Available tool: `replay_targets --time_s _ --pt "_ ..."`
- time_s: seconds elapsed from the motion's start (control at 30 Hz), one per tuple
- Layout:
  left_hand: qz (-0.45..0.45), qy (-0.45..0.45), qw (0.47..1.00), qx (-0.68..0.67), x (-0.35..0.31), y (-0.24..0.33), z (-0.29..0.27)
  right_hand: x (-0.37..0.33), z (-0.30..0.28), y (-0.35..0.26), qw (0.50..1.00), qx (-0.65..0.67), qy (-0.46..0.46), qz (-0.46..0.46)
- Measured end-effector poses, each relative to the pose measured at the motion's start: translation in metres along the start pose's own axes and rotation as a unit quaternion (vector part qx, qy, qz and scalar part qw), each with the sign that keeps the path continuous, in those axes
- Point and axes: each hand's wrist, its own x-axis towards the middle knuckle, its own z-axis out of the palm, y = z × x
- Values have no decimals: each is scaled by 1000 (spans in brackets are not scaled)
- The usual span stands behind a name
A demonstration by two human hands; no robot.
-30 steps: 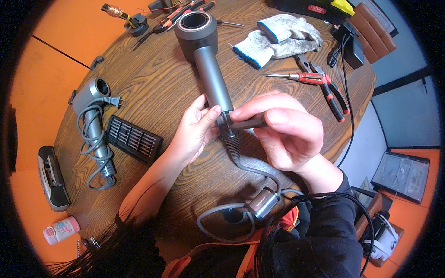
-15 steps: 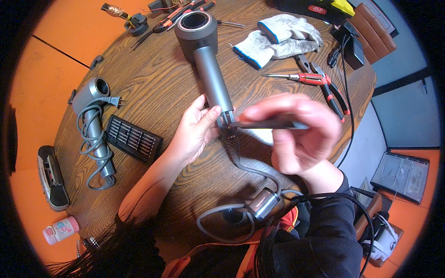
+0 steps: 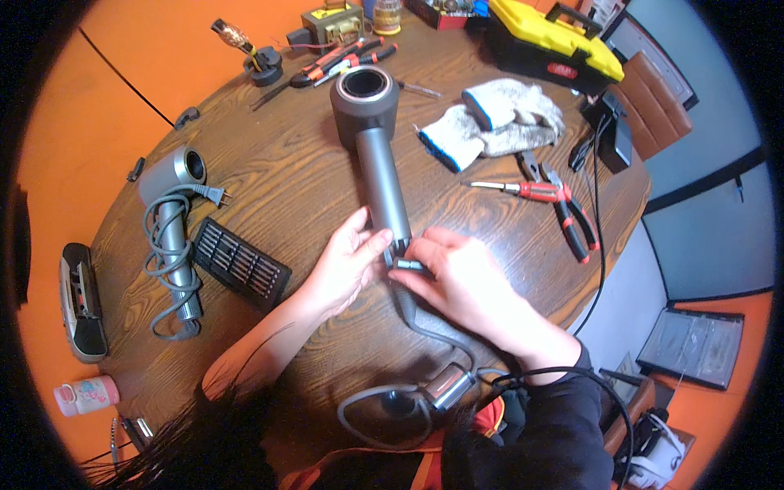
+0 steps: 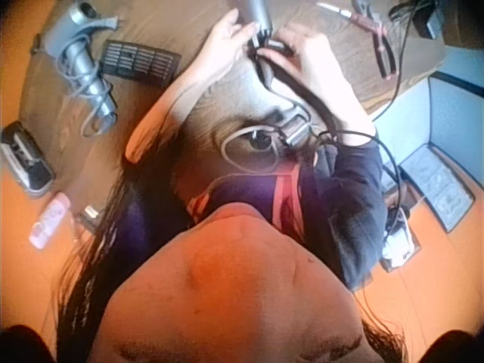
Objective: The person uses a screwdriver to remove screws from the base and handle of a hairdryer. They detach the lower housing and set it aside on the table.
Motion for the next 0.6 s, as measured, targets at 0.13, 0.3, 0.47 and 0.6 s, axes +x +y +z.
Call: replay_targets --time_s 0.13,0.3,0.47,0.6 --pt "1 1 1000 13 1 -2 -2 -1 1 -4 1000 -1 21 11" --pt "1 -3 1000 17 2 -5 -4 -2 3 -8 999 -2 24 22" --pt "6 3 1000 12 1 -5 -2 -4 5 -9 1000 -15 18 -7" --pt "8 -7 1000 16 0 -4 -3 -4 3 -8 999 -14 -5 -43"
